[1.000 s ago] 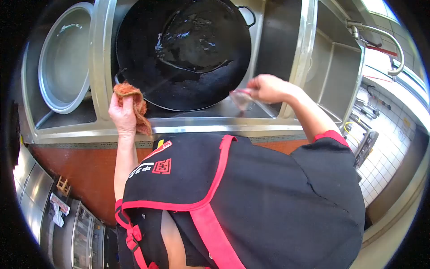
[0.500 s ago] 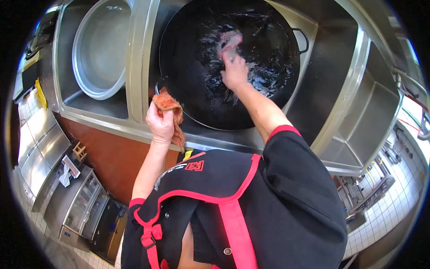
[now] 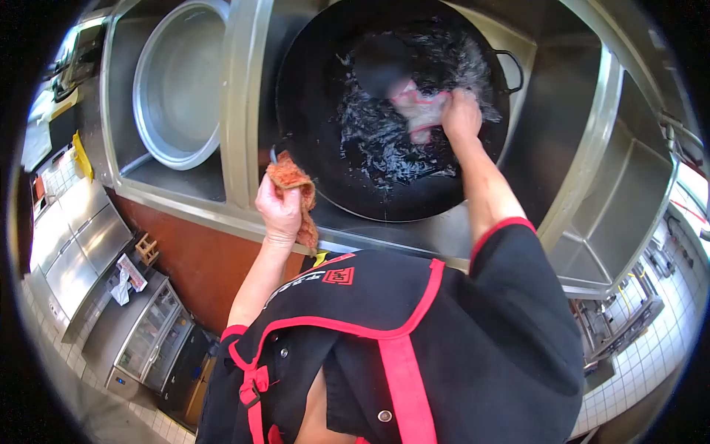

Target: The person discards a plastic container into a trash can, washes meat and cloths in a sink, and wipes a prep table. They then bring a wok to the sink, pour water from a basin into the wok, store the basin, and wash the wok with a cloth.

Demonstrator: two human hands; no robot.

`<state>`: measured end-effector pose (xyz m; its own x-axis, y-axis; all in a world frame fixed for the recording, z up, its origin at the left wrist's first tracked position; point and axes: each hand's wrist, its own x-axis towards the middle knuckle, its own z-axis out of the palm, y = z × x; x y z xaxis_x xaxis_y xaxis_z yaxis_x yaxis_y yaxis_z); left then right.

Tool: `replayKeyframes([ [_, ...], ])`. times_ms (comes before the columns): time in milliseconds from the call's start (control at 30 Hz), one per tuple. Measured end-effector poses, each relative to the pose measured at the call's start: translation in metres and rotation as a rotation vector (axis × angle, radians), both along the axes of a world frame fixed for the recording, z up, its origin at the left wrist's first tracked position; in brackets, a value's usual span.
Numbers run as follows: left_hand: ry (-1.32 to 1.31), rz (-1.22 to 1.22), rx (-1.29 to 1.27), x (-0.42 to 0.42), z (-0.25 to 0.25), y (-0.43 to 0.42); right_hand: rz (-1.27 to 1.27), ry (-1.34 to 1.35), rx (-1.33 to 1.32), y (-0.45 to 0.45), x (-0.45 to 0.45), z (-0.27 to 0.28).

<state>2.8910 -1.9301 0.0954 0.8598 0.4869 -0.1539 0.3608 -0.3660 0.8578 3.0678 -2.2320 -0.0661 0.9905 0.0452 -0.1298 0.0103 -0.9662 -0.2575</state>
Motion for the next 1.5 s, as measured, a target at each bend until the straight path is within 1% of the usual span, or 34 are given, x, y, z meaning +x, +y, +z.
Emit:
replayKeyframes([
  [67, 0.031, -0.021, 0.062, 0.001, 0.005, 0.002, 0.361, 0.183, 0.269, -0.002, -0.02, 0.019],
  [100, 0.035, -0.028, 0.081, 0.002, 0.007, 0.001, 0.477, 0.351, 0.323, -0.002, -0.031, 0.034],
  [133, 0.056, -0.028, 0.091, 0.001, 0.005, 0.002, 0.517, 0.547, 0.376, -0.007, -0.04, 0.046],
  [167, 0.049, -0.008, 0.046, 0.001, 0.005, 0.001, 0.618, 0.575, 0.292, -0.01, -0.054, 0.047],
  [200, 0.032, -0.028, 0.069, 0.001, 0.006, 0.0, 0.806, 0.434, 0.152, -0.001, -0.062, 0.076],
  [233, 0.011, -0.039, 0.1, 0.002, 0.005, 0.003, 0.793, 0.458, 0.414, 0.019, -0.087, 0.075],
  [267, 0.042, -0.019, 0.069, 0.003, 0.007, 0.001, 0.769, 0.466, 0.67, 0.041, -0.095, 0.076],
  [300, 0.043, -0.016, 0.069, 0.001, 0.008, 0.0, 0.673, 0.442, 0.901, 0.066, -0.104, 0.075],
  [333, 0.039, -0.015, 0.074, 0.002, 0.008, 0.0, 0.559, 0.666, 0.993, 0.09, -0.098, 0.084],
  [367, 0.034, -0.017, 0.08, 0.003, 0.008, 0.001, 0.014, 1.093, 1.34, 0.114, -0.094, 0.101],
  [433, 0.026, -0.032, 0.099, 0.004, 0.009, 0.002, -0.094, 0.971, 1.582, 0.146, -0.062, 0.131],
  [500, 0.033, -0.028, 0.08, 0.008, 0.016, 0.0, -0.041, 0.979, 1.686, 0.15, -0.035, 0.151],
  [533, 0.022, -0.029, 0.086, 0.008, 0.014, 0.001, 0.069, 0.926, 1.683, 0.156, -0.027, 0.163],
  [567, 0.032, -0.037, 0.08, 0.008, 0.014, 0.001, 0.096, 0.995, 1.697, 0.162, -0.024, 0.183],
  [633, 0.057, -0.053, 0.069, 0.006, 0.014, 0.002, 0.411, 0.853, 1.524, 0.178, -0.023, 0.203],
  [667, 0.082, -0.08, 0.157, 0.006, 0.016, 0.003, 0.678, 0.6, 1.505, 0.19, -0.019, 0.21],
  [700, 0.11, -0.013, 0.093, 0.005, 0.014, 0.0, 0.953, 0.394, 1.355, 0.203, -0.013, 0.203],
  [767, -0.01, -0.03, 0.231, 0.007, 0.011, 0.001, 1.207, 0.239, 0.993, 0.228, -0.011, 0.212],
  [833, 0.157, 0.015, 0.014, -0.001, 0.008, 0.001, 1.227, 0.026, 0.791, 0.258, -0.015, 0.194],
  [867, 0.09, -0.009, 0.073, 0.002, 0.009, 0.001, 1.161, -0.214, 0.707, 0.272, -0.018, 0.171],
  [900, 0.022, -0.034, 0.132, 0.006, 0.009, 0.002, 1.115, -0.349, 0.574, 0.28, -0.016, 0.17],
  [967, 0.007, -0.049, 0.165, 0.008, 0.011, 0.003, 0.89, -0.413, 0.509, 0.288, -0.005, 0.166],
  [1067, 0.028, -0.063, 0.178, 0.006, 0.015, 0.002, 0.583, -0.521, 0.398, 0.296, 0.033, 0.16],
  [1100, 0.036, -0.073, 0.178, 0.006, 0.016, 0.002, 0.517, -0.5, 0.422, 0.293, 0.045, 0.166],
  [1167, 0.01, -0.052, 0.171, 0.007, 0.014, 0.001, 0.374, -0.503, 0.461, 0.289, 0.077, 0.146],
  [1233, 0.0, -0.04, 0.173, 0.006, 0.013, 0.0, 0.226, -0.489, 0.658, 0.27, 0.098, 0.139],
  [1300, 0.002, -0.044, 0.182, 0.006, 0.013, 0.001, -0.244, 0.326, 1.021, 0.231, 0.101, 0.15],
  [1333, -0.009, -0.044, 0.182, 0.005, 0.012, 0.001, -0.208, 0.356, 1.051, 0.202, 0.101, 0.126],
  [1367, -0.021, -0.045, 0.183, 0.004, 0.011, 0.001, -0.171, 0.386, 1.081, 0.17, 0.095, 0.087],
  [1400, -0.033, -0.046, 0.187, 0.005, 0.01, 0.002, -0.21, 0.466, 1.173, 0.136, 0.083, 0.058],
  [1433, -0.036, -0.044, 0.187, 0.007, 0.011, 0.002, -0.278, 0.613, 1.178, 0.1, 0.071, 0.029],
  [1467, -0.034, -0.044, 0.187, 0.007, 0.012, 0.002, -0.393, 0.623, 1.287, 0.07, 0.052, 0.013],
  [1500, -0.03, -0.046, 0.188, 0.007, 0.013, 0.001, -0.515, 0.51, 1.036, 0.042, 0.038, -0.005],
])
